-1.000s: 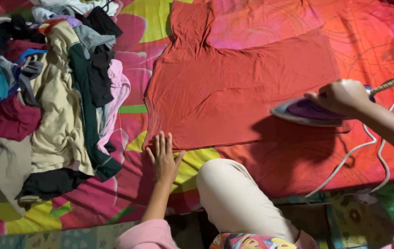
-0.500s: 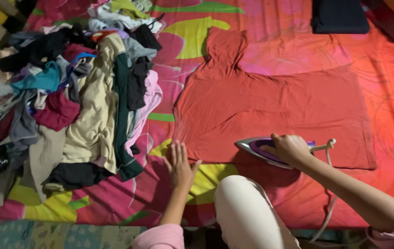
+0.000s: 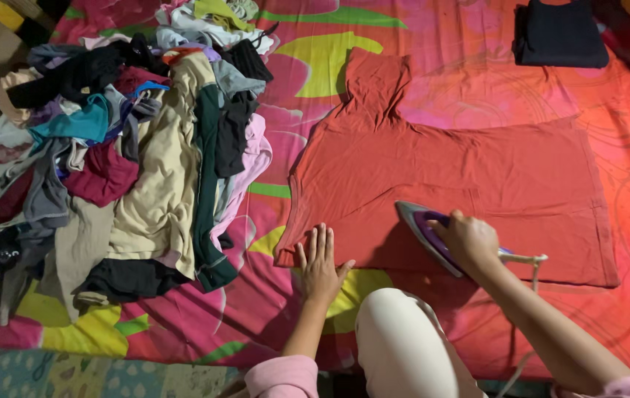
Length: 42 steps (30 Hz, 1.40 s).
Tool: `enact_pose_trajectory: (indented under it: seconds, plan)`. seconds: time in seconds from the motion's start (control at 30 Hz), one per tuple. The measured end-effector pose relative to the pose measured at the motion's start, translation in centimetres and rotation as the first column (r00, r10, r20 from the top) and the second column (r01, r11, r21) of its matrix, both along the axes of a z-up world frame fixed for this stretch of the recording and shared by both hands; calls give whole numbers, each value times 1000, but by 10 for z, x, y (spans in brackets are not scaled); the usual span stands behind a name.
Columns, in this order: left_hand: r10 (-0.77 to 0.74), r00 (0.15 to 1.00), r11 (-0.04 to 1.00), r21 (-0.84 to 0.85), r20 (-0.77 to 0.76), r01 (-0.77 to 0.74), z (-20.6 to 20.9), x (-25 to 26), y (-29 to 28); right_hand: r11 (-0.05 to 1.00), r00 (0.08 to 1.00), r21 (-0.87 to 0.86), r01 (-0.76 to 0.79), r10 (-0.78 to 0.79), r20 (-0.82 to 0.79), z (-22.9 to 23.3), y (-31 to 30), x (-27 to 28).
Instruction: The person irons a red long-sleeved shirt laid out on a bed. They use a purple iron to smooth the sleeves and body, then fold the shirt in half and iron the folded edges.
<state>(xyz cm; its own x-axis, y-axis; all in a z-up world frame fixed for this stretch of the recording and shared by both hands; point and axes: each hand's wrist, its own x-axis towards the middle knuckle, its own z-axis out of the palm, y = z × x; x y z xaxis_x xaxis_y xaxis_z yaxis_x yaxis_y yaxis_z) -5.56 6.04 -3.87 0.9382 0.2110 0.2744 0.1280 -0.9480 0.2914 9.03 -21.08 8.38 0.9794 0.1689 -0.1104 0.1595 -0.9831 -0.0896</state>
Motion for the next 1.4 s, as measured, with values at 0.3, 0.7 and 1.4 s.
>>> enact_pose_trajectory:
  seconds: [0.3, 0.7, 1.4]
  plan:
    - [11, 999, 1000, 19, -36, -10, 5, -3, -2, 997, 998, 66, 48, -50, 42, -21, 34, 61]
    - [8, 998, 998, 60, -64, -4, 6, -2, 1, 989, 994, 125, 79, -88, 71, -30, 23, 45]
    - [81, 997, 996, 43, -12, -81, -7, -23, 17, 979, 983, 155, 128, -147, 112, -57, -30, 37]
